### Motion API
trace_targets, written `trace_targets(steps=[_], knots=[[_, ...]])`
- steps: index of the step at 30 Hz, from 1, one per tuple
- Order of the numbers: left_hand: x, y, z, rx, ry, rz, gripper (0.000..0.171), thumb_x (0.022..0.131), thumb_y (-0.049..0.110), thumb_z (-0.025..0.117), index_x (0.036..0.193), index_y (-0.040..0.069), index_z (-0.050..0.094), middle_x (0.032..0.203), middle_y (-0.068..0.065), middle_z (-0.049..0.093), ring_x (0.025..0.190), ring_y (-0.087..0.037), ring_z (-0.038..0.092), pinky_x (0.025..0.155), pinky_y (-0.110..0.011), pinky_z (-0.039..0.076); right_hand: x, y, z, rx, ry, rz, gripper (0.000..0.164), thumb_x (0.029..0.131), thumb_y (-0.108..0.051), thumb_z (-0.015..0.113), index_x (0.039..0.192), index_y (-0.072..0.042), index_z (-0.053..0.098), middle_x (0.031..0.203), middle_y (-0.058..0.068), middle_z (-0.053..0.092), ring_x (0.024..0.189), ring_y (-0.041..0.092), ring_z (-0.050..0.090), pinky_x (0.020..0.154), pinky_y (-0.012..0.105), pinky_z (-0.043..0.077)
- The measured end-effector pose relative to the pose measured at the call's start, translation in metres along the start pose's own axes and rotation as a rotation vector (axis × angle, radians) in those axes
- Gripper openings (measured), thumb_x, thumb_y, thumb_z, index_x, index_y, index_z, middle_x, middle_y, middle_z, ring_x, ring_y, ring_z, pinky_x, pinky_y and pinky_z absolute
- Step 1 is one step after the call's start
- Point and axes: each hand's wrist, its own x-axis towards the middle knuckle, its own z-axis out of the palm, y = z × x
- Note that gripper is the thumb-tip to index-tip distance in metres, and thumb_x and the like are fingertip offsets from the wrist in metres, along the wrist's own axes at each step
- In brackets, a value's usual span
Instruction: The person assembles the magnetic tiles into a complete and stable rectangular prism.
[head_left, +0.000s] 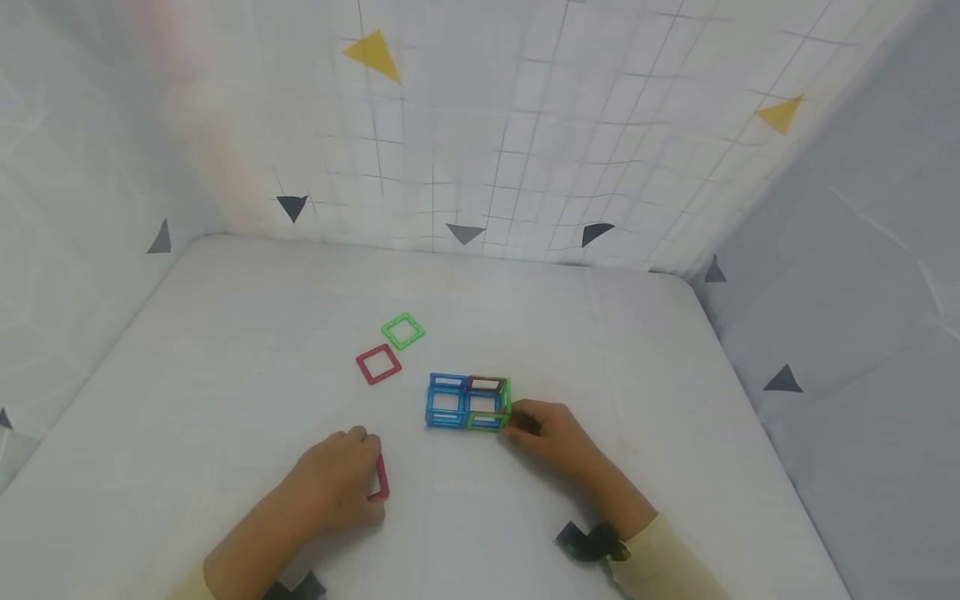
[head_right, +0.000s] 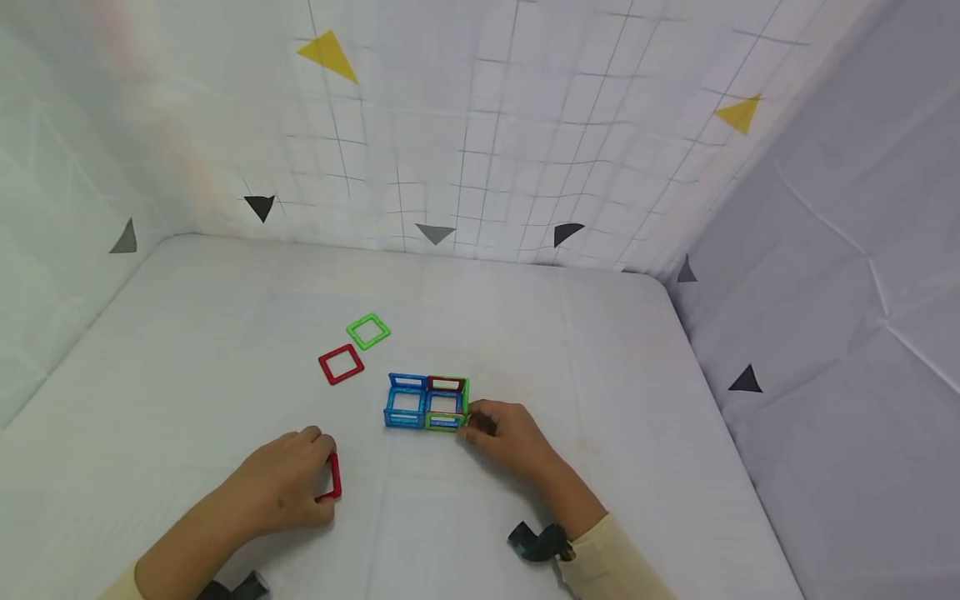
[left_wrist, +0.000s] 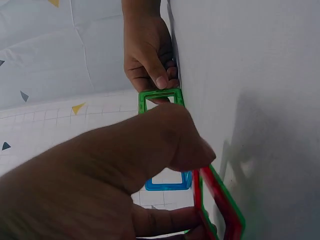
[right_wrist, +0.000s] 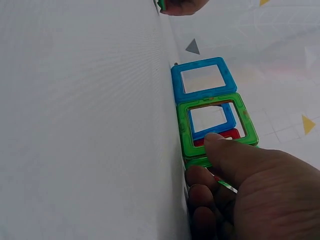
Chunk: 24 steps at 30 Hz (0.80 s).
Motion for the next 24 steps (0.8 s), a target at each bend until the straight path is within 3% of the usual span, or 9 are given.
trace_targets(steps=[8, 17, 24], knots=[[0.004, 0.0, 0.001, -0.021, 0.088, 0.017, 0.066, 0.062, 0.033, 0.092, 0.116, 0.008, 0.062, 0.092, 0.001, 0.06, 0.082, -0.014, 0.054, 0.074, -0.032, 0.057, 0.0, -0.001, 0.002, 0.007, 0.024, -0.017, 0.026, 0.088, -0.028, 0.076, 0.112, -0.021, 0.071, 0.093, -0.016, 0.068, 0.083, 0.007, 0.061, 0.076, 0.025, 0.055], [0.019, 0.002, -0.001, -0.142, 0.196, -0.008, 0.07, 0.062, 0.03, 0.092, 0.123, 0.012, 0.061, 0.108, 0.001, 0.064, 0.094, -0.013, 0.061, 0.082, -0.036, 0.06, 0.0, 0.0, 0.004, 0.005, 0.048, -0.029, 0.022, 0.088, -0.025, 0.077, 0.109, -0.021, 0.072, 0.09, -0.016, 0.068, 0.079, 0.008, 0.06, 0.072, 0.024, 0.054], [0.026, 0.002, -0.003, -0.174, 0.228, 0.016, 0.066, 0.065, 0.03, 0.091, 0.122, 0.014, 0.06, 0.107, 0.001, 0.064, 0.092, -0.012, 0.061, 0.081, -0.034, 0.06, 0.0, -0.002, 0.004, -0.005, 0.054, -0.025, 0.023, 0.087, -0.025, 0.077, 0.11, -0.022, 0.072, 0.091, -0.017, 0.068, 0.08, 0.007, 0.06, 0.073, 0.024, 0.054]])
